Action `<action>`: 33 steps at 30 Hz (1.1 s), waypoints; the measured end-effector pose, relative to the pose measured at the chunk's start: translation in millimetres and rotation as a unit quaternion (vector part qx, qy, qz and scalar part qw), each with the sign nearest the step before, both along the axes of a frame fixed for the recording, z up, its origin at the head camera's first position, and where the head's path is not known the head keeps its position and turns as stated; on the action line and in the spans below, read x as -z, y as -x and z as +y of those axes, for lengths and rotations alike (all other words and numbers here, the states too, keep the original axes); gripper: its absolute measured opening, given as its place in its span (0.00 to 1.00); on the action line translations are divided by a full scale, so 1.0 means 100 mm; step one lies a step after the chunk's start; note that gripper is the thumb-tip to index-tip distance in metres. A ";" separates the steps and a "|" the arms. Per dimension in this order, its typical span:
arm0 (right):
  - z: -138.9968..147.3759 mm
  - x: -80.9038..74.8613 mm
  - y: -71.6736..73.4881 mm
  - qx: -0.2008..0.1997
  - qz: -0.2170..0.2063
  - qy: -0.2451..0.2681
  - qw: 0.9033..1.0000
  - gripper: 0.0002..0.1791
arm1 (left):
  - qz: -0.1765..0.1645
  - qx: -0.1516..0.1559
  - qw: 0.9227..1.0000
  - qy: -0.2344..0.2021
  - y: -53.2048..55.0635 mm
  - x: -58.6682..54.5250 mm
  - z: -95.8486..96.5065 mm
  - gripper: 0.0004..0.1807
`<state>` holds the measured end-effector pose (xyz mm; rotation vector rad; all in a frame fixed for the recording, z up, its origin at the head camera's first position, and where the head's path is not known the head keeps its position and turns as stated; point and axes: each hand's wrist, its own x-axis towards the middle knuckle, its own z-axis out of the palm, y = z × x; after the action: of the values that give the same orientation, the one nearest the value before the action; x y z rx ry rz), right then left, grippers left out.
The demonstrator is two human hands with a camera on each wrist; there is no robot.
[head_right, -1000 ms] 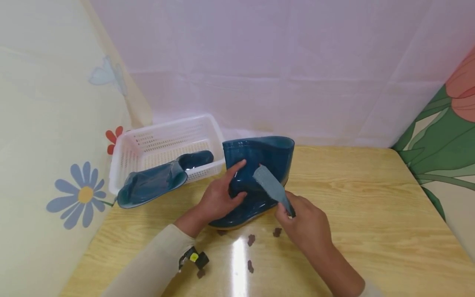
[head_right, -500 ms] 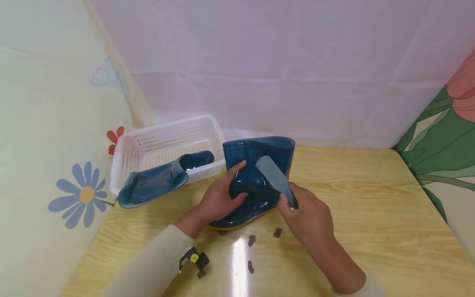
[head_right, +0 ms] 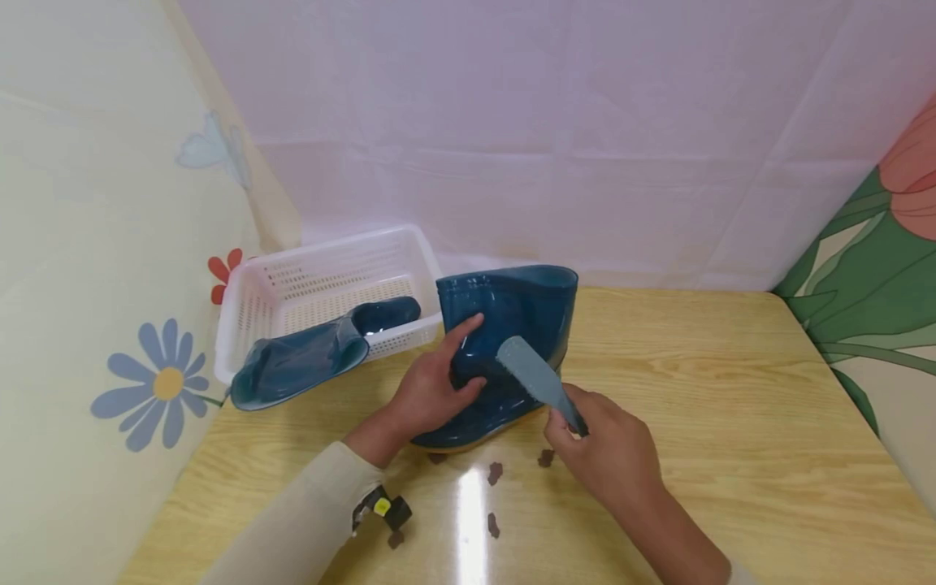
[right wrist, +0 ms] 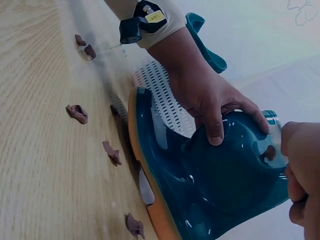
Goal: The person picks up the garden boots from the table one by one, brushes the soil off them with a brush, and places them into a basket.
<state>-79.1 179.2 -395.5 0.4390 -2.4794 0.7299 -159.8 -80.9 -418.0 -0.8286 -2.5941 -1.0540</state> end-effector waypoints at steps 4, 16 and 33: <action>0.00 -0.07 0.01 0.006 0.016 0.015 1.000 0.17 | 0.002 -0.001 1.000 0.001 0.00 0.00 0.00 0.51; -0.01 -0.05 0.07 0.017 -0.079 -0.008 0.997 0.17 | -0.011 -0.005 1.000 0.001 0.00 0.00 0.00 0.51; 0.04 0.02 0.10 0.000 -0.049 -0.026 0.998 0.16 | -0.025 -0.018 1.000 0.004 0.00 -0.02 0.01 0.52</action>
<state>-88.9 183.0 -397.4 0.4312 -2.5959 0.7026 -159.5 -79.9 -416.3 -0.7648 -2.6455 -1.0701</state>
